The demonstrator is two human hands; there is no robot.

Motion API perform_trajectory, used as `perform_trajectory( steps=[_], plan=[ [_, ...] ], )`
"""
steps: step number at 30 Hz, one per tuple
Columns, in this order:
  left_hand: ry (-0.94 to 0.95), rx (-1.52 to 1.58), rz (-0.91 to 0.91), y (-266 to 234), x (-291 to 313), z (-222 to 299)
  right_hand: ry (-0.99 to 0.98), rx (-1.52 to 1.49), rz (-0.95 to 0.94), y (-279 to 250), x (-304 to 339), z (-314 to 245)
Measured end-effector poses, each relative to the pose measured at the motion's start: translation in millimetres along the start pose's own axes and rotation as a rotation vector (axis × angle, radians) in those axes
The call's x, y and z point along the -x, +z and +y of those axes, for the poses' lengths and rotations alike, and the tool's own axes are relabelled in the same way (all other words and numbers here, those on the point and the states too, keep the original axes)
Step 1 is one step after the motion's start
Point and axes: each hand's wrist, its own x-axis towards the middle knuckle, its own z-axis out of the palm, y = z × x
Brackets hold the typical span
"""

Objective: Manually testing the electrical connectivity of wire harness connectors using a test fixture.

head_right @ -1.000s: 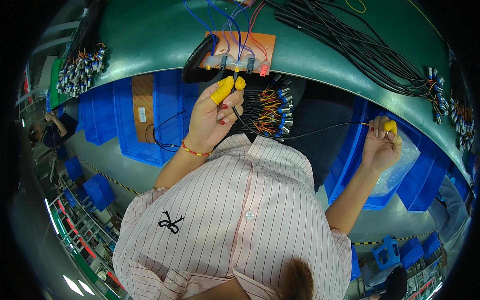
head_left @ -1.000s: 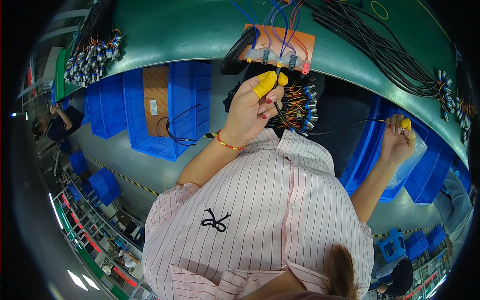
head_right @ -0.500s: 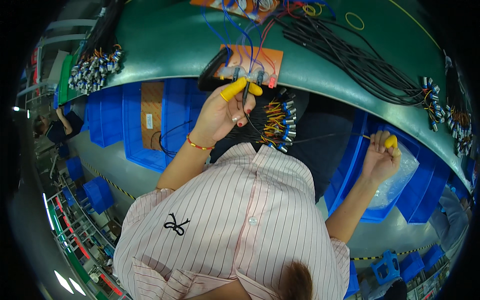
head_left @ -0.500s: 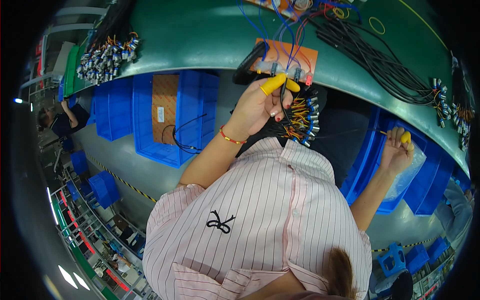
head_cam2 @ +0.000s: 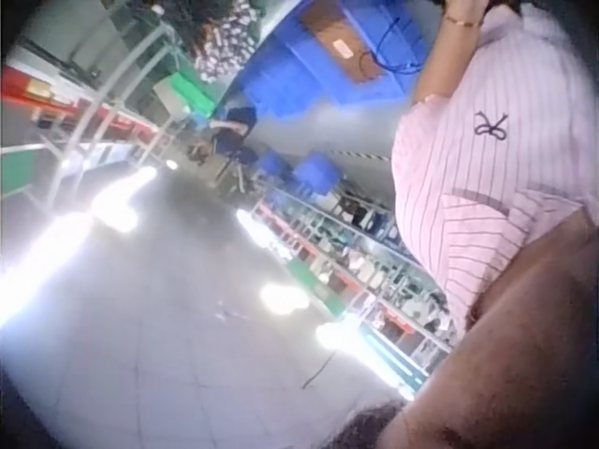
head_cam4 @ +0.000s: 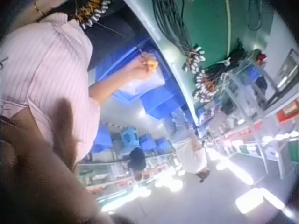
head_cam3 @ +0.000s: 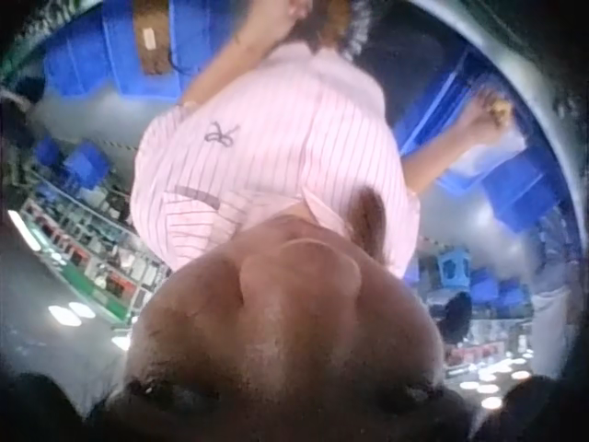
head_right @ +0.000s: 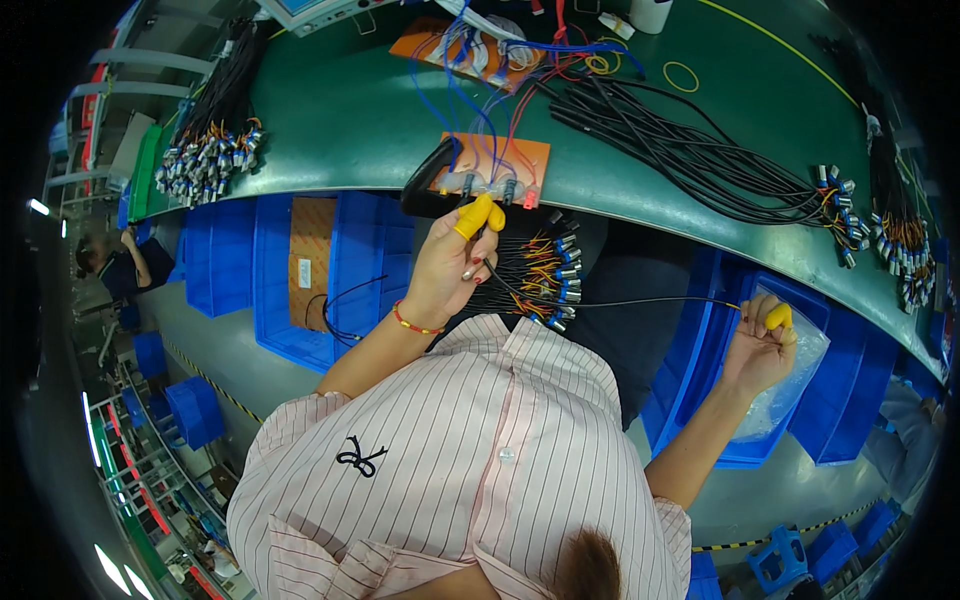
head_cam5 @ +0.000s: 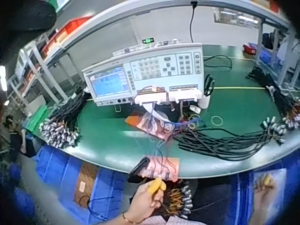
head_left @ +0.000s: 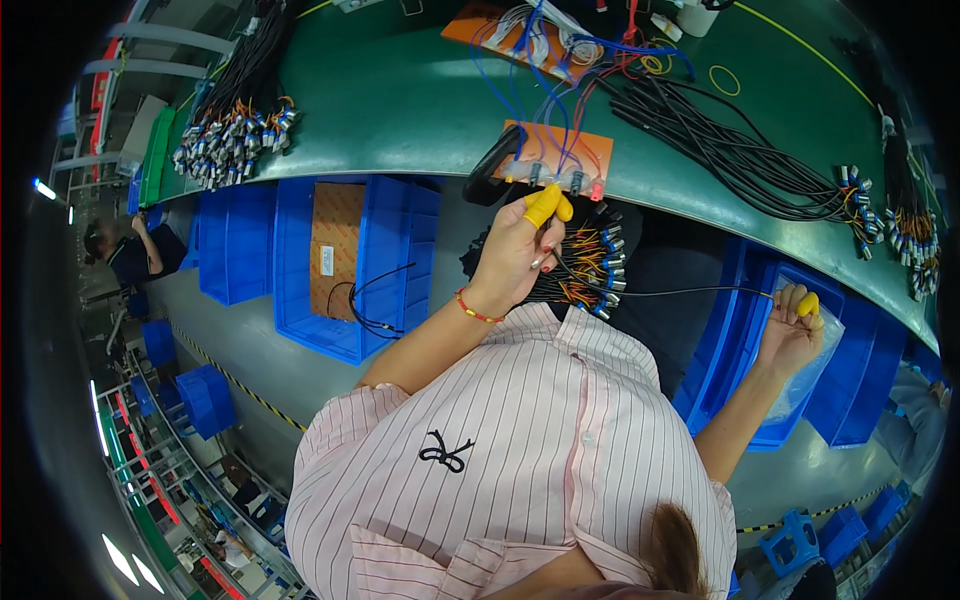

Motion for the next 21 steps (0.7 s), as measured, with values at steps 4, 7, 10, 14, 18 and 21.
perform_trajectory(
  steps=[4, 7, 10, 14, 18, 21],
  plan=[
    [-0.052, -0.042, -0.043, 4.0, 18.0, -8.5, -0.011, 0.041, 0.143, 5.4, 6.5, -19.9],
    [-0.234, -0.182, -0.253, -1.4, 51.7, -18.7, -0.002, 0.008, -0.021, -14.4, 5.4, -33.8],
    [-0.03, -0.267, -0.179, -5.9, 30.0, -8.9, -0.039, 0.022, 0.123, 5.2, -7.3, -45.4],
    [0.154, -0.238, -0.327, 41.9, 5.0, 24.0, -0.134, 0.002, -0.113, -14.7, -49.7, -72.9],
    [0.309, -0.215, -0.323, 78.4, -39.5, 32.4, -0.182, -0.071, -0.155, -25.6, -98.7, -109.6],
    [0.387, -0.2, -0.263, 89.0, -59.5, 26.3, -0.172, -0.08, -0.15, -38.6, -133.3, -125.9]
  ],
)
